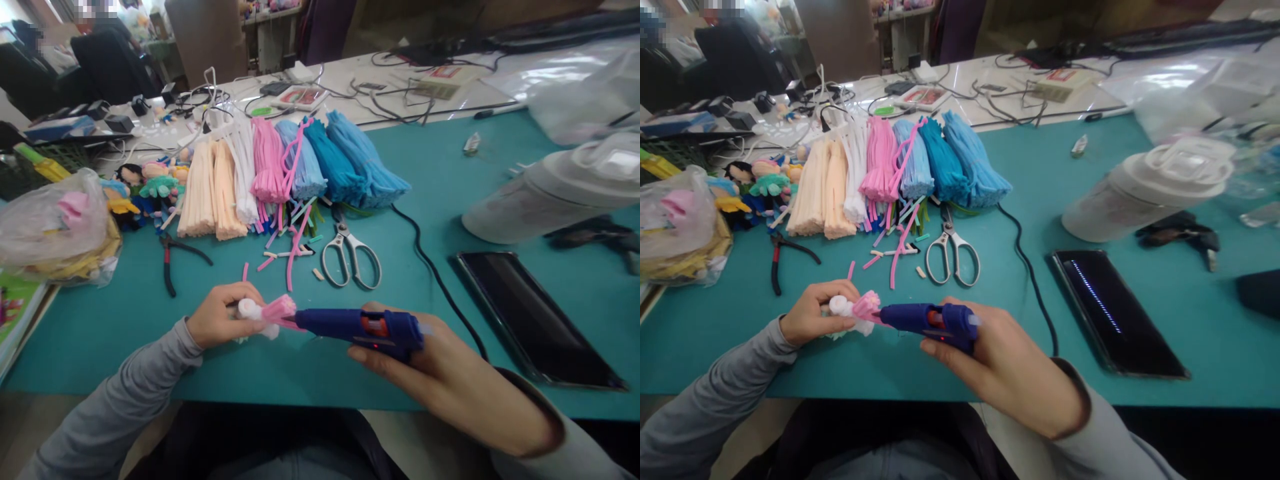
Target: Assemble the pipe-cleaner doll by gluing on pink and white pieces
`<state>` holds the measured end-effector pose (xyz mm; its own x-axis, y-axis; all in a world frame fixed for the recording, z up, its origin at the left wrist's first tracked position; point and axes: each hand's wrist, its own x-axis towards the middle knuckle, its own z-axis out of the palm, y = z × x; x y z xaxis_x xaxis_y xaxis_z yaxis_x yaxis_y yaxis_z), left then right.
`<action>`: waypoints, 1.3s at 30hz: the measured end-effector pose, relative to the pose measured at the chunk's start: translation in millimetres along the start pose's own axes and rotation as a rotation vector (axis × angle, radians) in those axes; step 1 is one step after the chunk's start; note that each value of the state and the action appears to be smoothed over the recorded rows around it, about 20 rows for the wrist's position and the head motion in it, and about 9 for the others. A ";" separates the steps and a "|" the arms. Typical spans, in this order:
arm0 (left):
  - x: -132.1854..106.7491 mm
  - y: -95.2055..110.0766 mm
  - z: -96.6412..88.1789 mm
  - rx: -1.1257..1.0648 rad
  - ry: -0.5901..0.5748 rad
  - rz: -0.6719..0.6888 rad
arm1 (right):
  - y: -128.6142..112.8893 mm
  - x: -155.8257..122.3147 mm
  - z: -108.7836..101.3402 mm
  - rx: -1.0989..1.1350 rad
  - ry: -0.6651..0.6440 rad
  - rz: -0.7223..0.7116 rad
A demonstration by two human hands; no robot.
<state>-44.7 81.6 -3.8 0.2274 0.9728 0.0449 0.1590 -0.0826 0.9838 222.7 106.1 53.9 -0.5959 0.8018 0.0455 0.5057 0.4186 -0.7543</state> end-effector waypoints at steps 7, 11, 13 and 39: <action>-1.2 -1.2 0.3 0.003 -0.002 -0.014 | -0.2 0.2 1.8 0.013 -0.040 0.040; -1.7 -1.8 0.2 0.001 -0.009 -0.005 | -1.2 2.8 3.3 0.010 -0.071 0.031; -1.8 -2.1 0.2 0.005 -0.003 -0.003 | -1.7 4.0 3.4 0.021 -0.070 0.028; -1.1 -2.1 -0.1 0.016 0.004 0.003 | 0.7 -4.7 -4.9 0.071 0.013 0.094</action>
<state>-45.4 80.7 -6.0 0.2243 0.9733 0.0490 0.1733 -0.0893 0.9808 228.9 104.7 56.5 -0.5396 0.8417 -0.0199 0.5135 0.3103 -0.8000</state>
